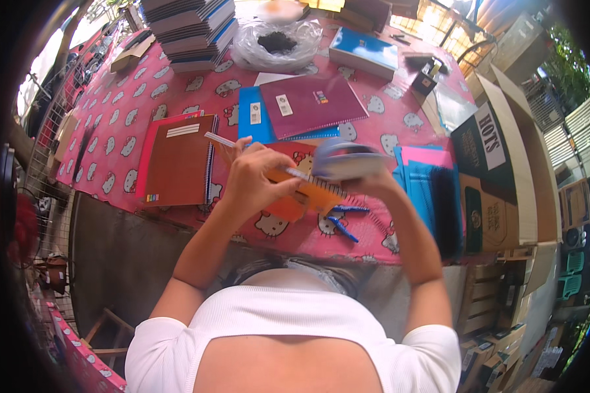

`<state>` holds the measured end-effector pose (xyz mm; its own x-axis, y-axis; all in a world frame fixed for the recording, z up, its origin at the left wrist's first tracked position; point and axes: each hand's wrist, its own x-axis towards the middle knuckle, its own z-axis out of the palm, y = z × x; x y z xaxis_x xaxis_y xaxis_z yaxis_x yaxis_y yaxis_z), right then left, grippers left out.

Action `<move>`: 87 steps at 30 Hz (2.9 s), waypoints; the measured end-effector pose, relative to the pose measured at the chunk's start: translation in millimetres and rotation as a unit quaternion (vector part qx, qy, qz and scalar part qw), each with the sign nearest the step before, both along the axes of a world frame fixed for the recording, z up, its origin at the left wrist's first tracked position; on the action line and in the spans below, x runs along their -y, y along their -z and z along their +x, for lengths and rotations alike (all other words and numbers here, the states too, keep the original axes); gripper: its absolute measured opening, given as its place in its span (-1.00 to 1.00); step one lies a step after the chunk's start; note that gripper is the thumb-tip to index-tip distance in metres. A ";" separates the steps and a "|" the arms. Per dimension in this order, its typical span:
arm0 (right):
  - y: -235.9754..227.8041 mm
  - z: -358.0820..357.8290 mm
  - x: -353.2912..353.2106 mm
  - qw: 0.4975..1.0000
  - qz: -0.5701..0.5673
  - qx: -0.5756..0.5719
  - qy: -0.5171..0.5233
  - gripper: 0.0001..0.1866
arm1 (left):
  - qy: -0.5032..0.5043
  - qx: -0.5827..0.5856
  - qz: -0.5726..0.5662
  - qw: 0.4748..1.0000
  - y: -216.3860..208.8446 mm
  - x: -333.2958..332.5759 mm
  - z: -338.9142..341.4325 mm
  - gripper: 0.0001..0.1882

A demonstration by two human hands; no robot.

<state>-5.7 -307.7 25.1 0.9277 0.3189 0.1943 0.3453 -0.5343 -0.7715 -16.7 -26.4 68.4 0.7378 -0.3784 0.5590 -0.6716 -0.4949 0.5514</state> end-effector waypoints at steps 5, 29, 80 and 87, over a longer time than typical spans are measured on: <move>-7.4 -3.5 -9.3 0.984 0.158 -0.079 0.010 -0.39 | -0.003 -0.030 0.010 1.000 3.4 -8.8 1.7 -0.73; -25.2 41.1 -60.4 0.998 0.005 -0.053 -0.016 -0.43 | -0.120 -0.058 0.079 0.988 2.4 -45.5 16.1 -0.63; 78.7 33.4 60.6 0.891 -0.267 0.193 0.312 -0.44 | 0.109 -0.318 -0.439 0.833 47.0 -109.7 72.0 -0.86; 90.8 -116.3 -45.7 0.950 -0.278 0.006 0.142 -0.31 | 0.068 -0.160 -0.292 0.940 -37.1 -73.4 46.6 -0.87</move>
